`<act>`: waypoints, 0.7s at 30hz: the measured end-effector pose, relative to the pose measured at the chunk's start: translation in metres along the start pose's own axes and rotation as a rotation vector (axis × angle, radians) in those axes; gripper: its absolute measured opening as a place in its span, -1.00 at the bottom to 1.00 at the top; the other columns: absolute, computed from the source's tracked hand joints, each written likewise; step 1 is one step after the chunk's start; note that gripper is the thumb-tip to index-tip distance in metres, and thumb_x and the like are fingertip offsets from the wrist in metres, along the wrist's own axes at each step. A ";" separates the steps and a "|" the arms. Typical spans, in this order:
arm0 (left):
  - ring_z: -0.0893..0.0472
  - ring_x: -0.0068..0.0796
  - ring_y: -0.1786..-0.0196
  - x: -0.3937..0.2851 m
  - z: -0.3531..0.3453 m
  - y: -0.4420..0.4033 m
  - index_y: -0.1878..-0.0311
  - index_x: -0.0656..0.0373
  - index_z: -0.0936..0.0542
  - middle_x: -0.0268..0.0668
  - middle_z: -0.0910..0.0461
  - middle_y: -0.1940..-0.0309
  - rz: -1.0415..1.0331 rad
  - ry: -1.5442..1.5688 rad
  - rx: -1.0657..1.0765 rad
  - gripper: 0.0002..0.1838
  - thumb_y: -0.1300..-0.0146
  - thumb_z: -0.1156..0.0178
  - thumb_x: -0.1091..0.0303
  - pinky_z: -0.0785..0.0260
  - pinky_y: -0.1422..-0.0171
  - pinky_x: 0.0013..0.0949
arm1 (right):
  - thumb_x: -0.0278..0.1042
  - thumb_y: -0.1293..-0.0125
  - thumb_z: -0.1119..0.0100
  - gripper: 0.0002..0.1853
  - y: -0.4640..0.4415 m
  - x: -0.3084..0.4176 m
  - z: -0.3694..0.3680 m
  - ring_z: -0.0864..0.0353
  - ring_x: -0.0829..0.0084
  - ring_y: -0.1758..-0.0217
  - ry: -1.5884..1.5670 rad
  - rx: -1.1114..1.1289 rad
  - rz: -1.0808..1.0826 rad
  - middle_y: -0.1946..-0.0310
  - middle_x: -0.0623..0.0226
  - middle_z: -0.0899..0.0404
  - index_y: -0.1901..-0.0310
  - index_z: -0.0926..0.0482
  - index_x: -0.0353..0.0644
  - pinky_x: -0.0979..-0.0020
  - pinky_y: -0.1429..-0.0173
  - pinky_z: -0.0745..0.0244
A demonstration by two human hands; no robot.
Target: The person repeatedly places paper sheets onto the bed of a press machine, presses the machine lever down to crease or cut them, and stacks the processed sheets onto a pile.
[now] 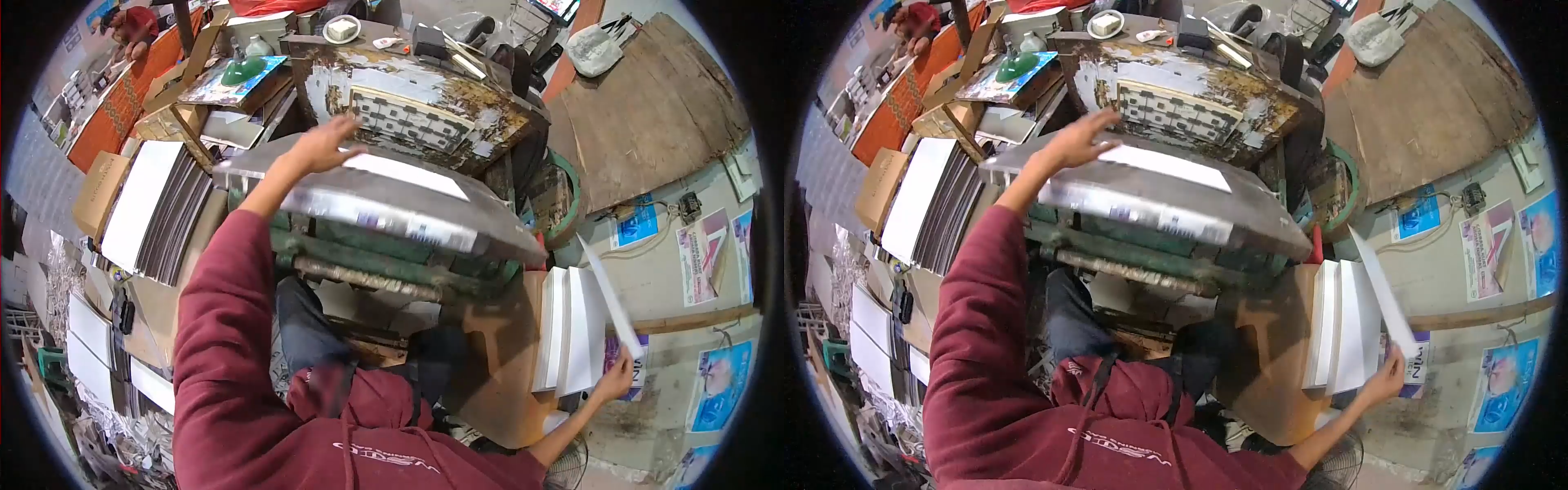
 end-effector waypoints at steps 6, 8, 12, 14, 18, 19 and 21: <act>0.05 0.03 -0.60 -0.030 -0.103 0.089 -0.55 0.25 0.00 0.08 0.06 -0.55 0.162 -0.058 0.390 0.15 -0.20 0.22 -0.59 0.31 -0.62 0.10 | -0.48 -0.32 -0.24 -0.79 0.012 0.113 -0.105 -0.60 0.44 -0.05 -0.491 0.452 0.030 0.05 0.18 -0.69 0.07 -0.68 -0.40 0.42 -0.24 -0.42; 0.04 0.00 -0.60 -0.071 -0.088 0.143 -0.55 0.28 0.03 0.08 0.05 -0.55 0.066 -0.166 0.398 0.14 -0.22 0.19 -0.56 0.27 -0.62 0.10 | -0.48 -0.30 -0.26 -0.80 0.042 0.143 -0.149 -0.60 0.45 -0.02 -0.543 0.697 -0.026 0.09 0.19 -0.70 0.11 -0.70 -0.39 0.43 -0.21 -0.44; -0.03 -0.05 -0.58 -0.134 -0.056 0.238 -0.56 0.15 0.01 0.03 0.00 -0.55 -0.084 -0.145 0.293 -0.06 -0.30 -0.07 -0.20 0.16 -0.61 0.06 | -0.31 -0.29 -0.32 -0.77 0.107 0.156 -0.267 -0.62 0.57 0.16 -0.484 1.123 -0.158 0.28 0.36 -0.71 0.17 -0.73 -0.33 0.50 -0.03 -0.49; -0.15 -0.21 -0.56 -0.136 -0.043 0.264 -0.56 0.02 -0.04 -0.14 -0.09 -0.54 -0.081 -0.271 0.318 -0.15 -0.18 -0.12 0.41 0.01 -0.57 0.06 | -0.26 -0.29 -0.33 -0.74 0.134 0.168 -0.318 -0.60 0.59 0.20 -0.651 1.222 -0.139 0.29 0.40 -0.70 0.15 -0.73 -0.31 0.51 0.02 -0.48; -0.37 -0.20 -0.43 -0.099 0.050 0.285 -0.38 0.02 -0.39 -0.17 -0.45 -0.33 0.166 -0.174 0.103 -0.33 -0.12 -0.04 0.59 -0.14 -0.50 0.03 | -0.25 -0.23 -0.39 -0.52 0.132 0.197 -0.355 -0.62 0.47 0.12 -0.502 1.250 0.092 0.04 0.23 -0.65 -0.13 -0.57 -0.31 0.48 -0.02 -0.49; -0.38 -0.18 -0.43 -0.095 0.091 0.289 -0.34 0.04 -0.43 -0.18 -0.47 -0.30 0.268 -0.263 -0.020 -0.35 -0.10 -0.01 0.61 -0.17 -0.49 0.01 | -0.25 -0.20 -0.42 -0.40 0.122 0.203 -0.350 -0.61 0.42 0.07 -0.412 1.142 0.196 -0.09 0.16 -0.61 -0.25 -0.49 -0.28 0.46 -0.03 -0.50; -0.37 -0.16 -0.42 -0.069 0.152 0.309 -0.34 0.03 -0.44 -0.17 -0.48 -0.30 0.433 -0.443 -0.277 -0.33 -0.08 0.03 0.65 -0.21 -0.47 -0.03 | -0.28 -0.20 -0.43 -0.36 0.100 0.200 -0.339 -0.61 0.39 0.02 -0.317 0.951 0.406 -0.18 0.17 -0.52 -0.30 -0.43 -0.21 0.43 -0.06 -0.51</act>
Point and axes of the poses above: each hand's wrist, its own y-axis away from the middle knuckle, its own z-axis out of the back of the hand, x = y × z, the point moved 6 cm from there along -y, towards the middle knuckle
